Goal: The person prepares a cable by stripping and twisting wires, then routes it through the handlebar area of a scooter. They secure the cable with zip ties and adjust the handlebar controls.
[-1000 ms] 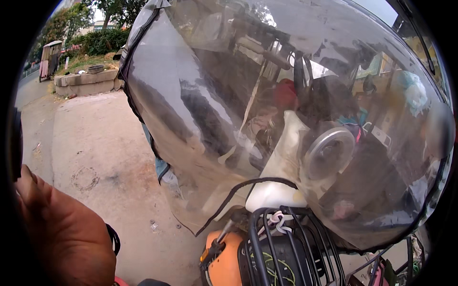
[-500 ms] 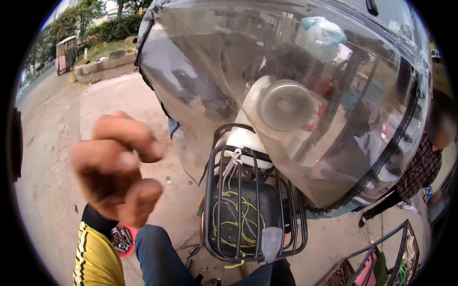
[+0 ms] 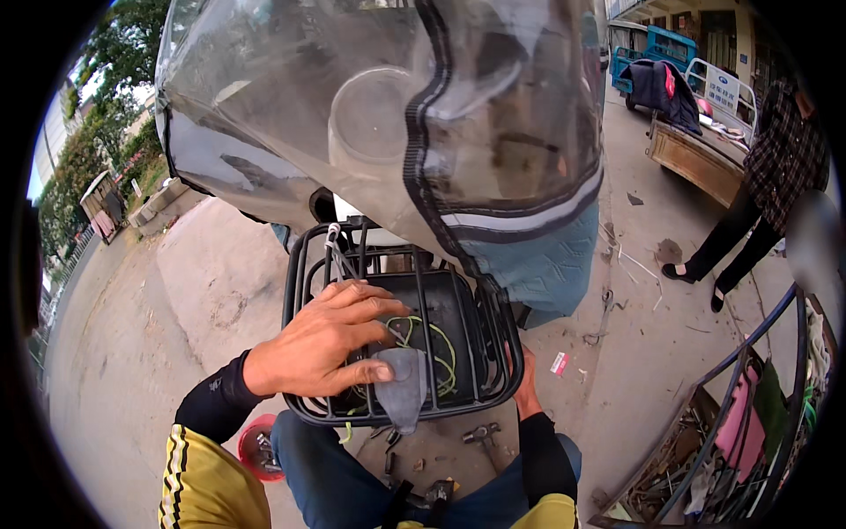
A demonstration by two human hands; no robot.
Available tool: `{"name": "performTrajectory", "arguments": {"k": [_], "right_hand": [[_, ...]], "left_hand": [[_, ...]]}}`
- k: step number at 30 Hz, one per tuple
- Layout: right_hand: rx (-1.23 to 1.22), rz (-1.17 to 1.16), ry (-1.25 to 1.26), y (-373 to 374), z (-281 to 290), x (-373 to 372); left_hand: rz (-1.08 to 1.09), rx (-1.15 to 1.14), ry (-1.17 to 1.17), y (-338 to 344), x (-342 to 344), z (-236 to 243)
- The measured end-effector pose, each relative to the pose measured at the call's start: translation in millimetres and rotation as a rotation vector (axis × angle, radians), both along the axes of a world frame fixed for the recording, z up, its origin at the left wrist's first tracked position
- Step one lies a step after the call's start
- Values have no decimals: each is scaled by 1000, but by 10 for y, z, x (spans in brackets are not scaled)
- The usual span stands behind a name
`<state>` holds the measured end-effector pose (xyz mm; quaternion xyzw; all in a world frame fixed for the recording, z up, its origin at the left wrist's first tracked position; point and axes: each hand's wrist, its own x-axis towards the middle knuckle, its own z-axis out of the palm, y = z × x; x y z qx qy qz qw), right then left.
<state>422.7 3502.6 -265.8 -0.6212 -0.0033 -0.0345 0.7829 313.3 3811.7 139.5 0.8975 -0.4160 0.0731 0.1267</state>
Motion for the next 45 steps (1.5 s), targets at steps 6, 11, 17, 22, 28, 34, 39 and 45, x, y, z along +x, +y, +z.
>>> {"name": "performTrajectory", "arguments": {"k": [6,11,17,22,28,34,39,45], "right_hand": [[25,55,31,102,-203,161],[-17,-24,-18,96,-252,179],[272,14,136,65,-274,100],[328,0,113,-34,-291,252],[443,31,54,-66,-258,246],[127,122,81,212,-345,-5],[136,107,93,326,-326,-101],[212,70,77,276,-279,-178]], "left_hand": [[139,-144,233,360,-18,144],[385,-127,384,744,-115,391],[992,297,381,799,126,786],[816,465,-224,-18,-60,716],[301,154,68,-777,215,366],[44,-340,10,-990,998,342],[110,-100,-484,-741,1098,-226],[373,-1009,675,-344,1459,-874]]}}
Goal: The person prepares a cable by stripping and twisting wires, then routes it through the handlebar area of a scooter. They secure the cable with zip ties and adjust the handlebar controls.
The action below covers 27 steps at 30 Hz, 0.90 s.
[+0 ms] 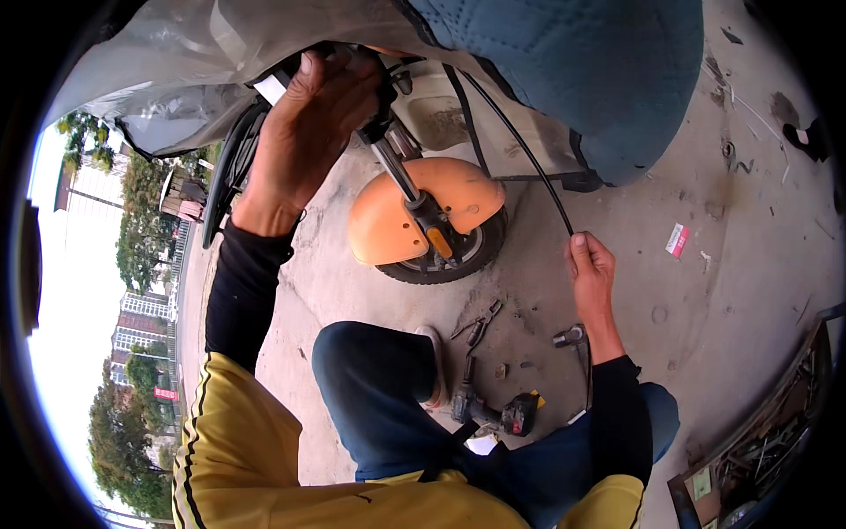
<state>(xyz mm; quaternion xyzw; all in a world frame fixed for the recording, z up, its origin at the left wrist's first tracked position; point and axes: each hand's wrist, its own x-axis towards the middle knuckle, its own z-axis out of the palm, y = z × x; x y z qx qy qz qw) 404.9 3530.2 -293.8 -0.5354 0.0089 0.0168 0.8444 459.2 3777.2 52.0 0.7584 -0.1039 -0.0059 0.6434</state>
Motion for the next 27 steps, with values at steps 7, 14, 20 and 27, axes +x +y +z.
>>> {"name": "performTrajectory", "arguments": {"k": [7,14,20,27], "right_hand": [[-44,37,28,46,-120,-28],[-135,124,-18,96,-64,-87],[-143,122,-104,237,-8,-156],[-142,93,-77,386,-77,-217]], "left_hand": [[21,-389,-213,110,542,-265],[202,-384,-441,176,-137,-58],[177,-186,-444,435,-488,358],[99,106,-563,324,277,852]]}}
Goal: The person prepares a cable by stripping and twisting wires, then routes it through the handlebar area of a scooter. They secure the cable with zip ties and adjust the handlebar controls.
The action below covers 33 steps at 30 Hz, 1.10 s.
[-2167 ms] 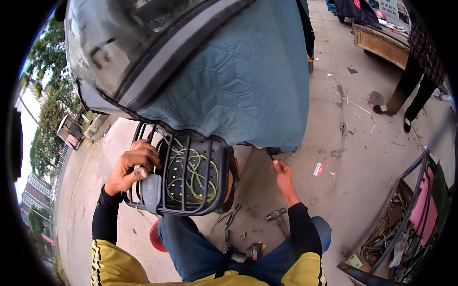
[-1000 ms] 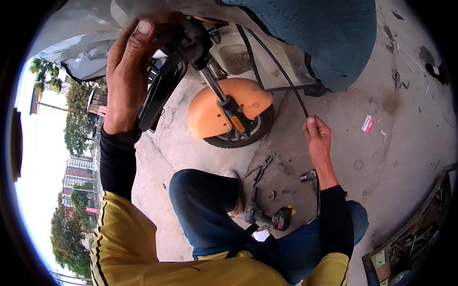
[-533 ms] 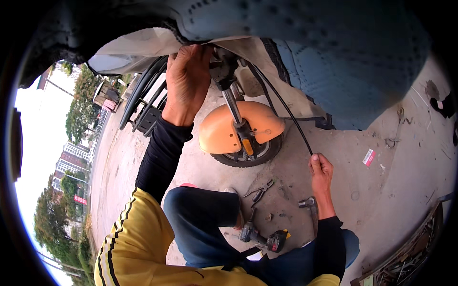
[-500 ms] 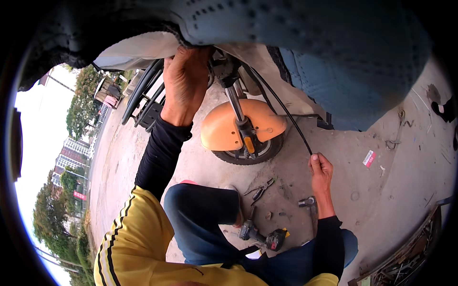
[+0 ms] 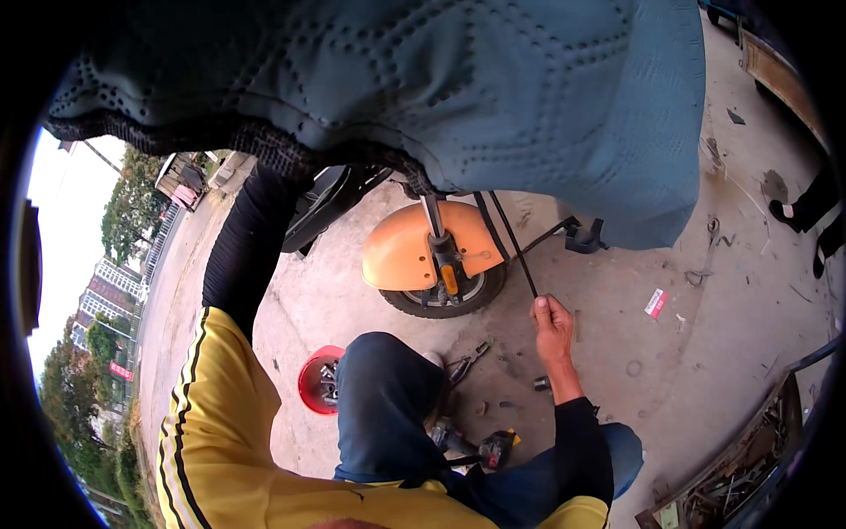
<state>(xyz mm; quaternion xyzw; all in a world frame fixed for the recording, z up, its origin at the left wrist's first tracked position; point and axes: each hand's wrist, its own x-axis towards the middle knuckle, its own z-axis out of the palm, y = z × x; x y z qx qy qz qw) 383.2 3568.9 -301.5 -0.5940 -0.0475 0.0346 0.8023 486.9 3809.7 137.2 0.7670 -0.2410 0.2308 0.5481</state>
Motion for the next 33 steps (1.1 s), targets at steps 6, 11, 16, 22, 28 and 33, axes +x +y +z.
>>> {"name": "performTrajectory", "arguments": {"k": [6,11,16,22,28,33], "right_hand": [[-80,-161,-9,209,-301,-63],[-46,-230,-64,-100,-214,243],[-332,-210,-266,-314,-7,209],[-324,-197,-190,222,300,86],[-198,-139,-140,823,804,313],[-115,-152,-117,1197,967,453]], "left_hand": [[-56,161,12,-160,395,-9],[-192,1,128,-389,511,-111],[-240,8,154,-175,315,-6],[-183,-30,90,-104,115,-142],[-353,139,97,424,230,192],[94,393,-255,535,148,33]]}}
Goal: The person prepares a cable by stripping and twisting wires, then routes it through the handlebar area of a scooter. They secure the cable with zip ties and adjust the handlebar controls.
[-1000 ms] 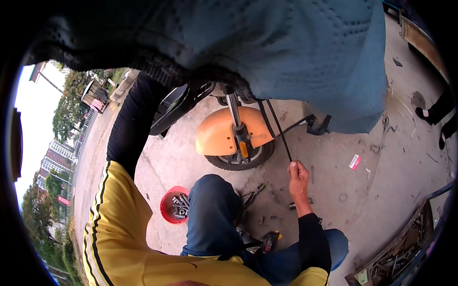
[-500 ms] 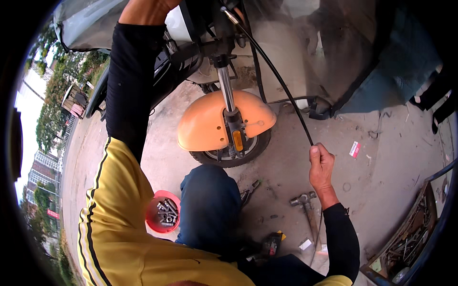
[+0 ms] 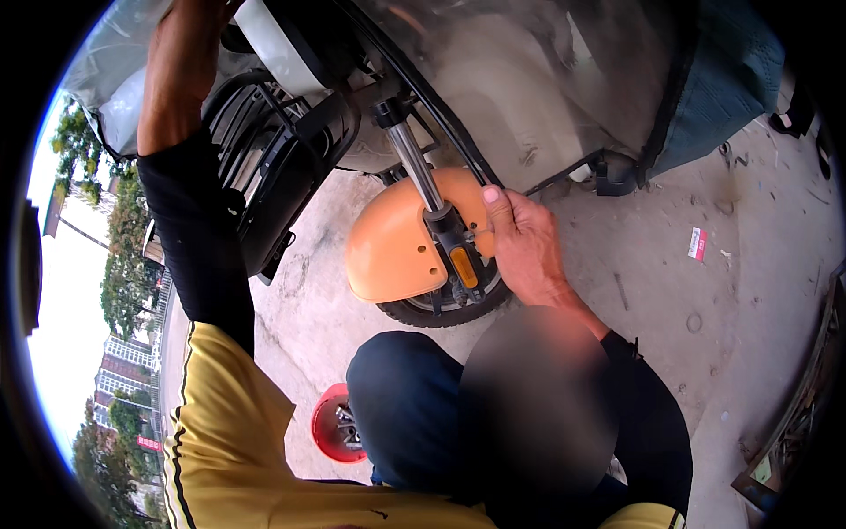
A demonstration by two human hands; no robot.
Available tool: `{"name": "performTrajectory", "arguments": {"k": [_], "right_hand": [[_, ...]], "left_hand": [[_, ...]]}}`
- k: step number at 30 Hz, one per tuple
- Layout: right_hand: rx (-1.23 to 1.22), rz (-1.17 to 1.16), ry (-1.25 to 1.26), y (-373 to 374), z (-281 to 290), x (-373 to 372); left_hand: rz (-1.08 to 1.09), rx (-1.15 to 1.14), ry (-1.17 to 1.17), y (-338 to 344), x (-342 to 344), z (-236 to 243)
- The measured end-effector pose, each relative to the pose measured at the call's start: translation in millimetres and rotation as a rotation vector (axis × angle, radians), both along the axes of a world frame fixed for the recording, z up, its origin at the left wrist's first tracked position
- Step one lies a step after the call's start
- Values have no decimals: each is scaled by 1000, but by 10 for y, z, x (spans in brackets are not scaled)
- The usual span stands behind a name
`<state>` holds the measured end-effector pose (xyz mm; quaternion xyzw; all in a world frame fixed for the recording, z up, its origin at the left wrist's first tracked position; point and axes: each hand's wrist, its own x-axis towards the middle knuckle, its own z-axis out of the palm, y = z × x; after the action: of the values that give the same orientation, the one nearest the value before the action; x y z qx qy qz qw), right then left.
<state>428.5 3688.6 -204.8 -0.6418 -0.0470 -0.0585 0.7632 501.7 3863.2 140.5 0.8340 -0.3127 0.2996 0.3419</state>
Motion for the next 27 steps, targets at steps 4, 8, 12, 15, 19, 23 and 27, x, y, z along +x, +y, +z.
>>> {"name": "performTrajectory", "arguments": {"k": [4,8,12,15,19,23,27], "right_hand": [[117,76,58,122,77,12],[3,59,-51,216,130,99],[201,103,-66,380,49,198],[302,141,-61,481,-74,294],[321,105,-104,579,-220,416],[286,76,-156,684,-233,536],[68,7,-208,681,-107,646]], "left_hand": [[-63,-147,72,-81,-45,-109],[-142,-32,131,-67,-32,-121],[66,56,-17,-48,-91,-227],[173,260,-96,-32,-199,-236],[301,341,-6,68,-434,-270],[440,603,-271,263,-798,-220],[490,641,-529,288,-973,-31]]}}
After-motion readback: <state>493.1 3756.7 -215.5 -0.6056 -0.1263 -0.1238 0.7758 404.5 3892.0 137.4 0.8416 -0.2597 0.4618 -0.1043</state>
